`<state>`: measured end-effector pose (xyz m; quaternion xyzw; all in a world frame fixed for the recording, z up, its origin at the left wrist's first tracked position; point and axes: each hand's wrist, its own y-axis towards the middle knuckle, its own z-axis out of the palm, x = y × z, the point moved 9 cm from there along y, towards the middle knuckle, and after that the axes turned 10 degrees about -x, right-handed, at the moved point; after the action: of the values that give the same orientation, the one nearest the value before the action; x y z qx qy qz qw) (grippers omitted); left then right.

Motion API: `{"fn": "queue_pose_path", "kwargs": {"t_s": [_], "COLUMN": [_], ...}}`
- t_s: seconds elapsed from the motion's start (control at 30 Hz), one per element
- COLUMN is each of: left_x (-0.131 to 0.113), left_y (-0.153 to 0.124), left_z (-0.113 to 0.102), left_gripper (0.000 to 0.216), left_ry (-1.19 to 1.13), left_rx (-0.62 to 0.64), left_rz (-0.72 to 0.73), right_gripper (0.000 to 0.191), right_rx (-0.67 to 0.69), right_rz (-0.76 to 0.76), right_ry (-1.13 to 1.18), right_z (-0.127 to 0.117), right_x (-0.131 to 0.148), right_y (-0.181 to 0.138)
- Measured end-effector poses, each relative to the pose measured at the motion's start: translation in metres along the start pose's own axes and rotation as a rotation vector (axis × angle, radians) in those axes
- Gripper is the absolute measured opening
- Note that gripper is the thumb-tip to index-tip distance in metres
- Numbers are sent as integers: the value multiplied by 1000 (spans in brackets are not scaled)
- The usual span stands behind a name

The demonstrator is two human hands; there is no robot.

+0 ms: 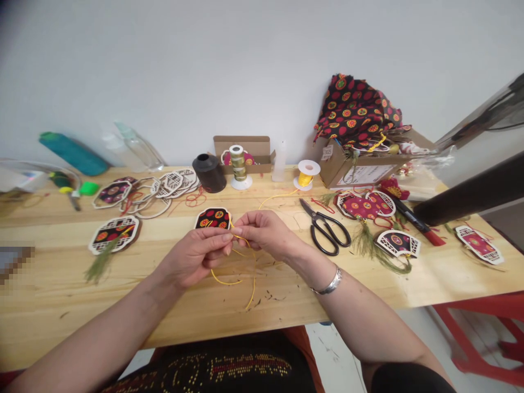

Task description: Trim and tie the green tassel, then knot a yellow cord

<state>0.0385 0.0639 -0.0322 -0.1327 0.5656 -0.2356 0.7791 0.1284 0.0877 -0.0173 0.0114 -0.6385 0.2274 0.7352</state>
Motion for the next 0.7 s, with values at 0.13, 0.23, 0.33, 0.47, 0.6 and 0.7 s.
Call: {"fn": "queue_pose_path", "kwargs": {"t_s": [0.13,0.23,0.33,0.47,0.6,0.7], "left_x": [-2,-4,-7,-8,-11,-14], "left_y": [1,2,1,1,1,0], "left_z": [-2,-5,-7,-9,-11,-14], "left_gripper": [14,12,10,11,10,11], "left_ry": [11,38,70,89,101,116], "left_rx": [-27,-70,-113,-150,-168,-198], "left_rz": [27,59,90,121,153,200], "right_gripper": [34,35,36,33,29,26], "right_rx": [-24,-35,-55,-76,-54,-46], "right_rz": [-13,-24,-29,-39,-73,-159], "right_ry": [-38,-63,-85,-110,-119,-193], "right_z": [-1,-1,-2,-3,0,-1], "right_x": [1,2,3,5,8,16], "right_y": [0,0,0,0,-1,-3]}}
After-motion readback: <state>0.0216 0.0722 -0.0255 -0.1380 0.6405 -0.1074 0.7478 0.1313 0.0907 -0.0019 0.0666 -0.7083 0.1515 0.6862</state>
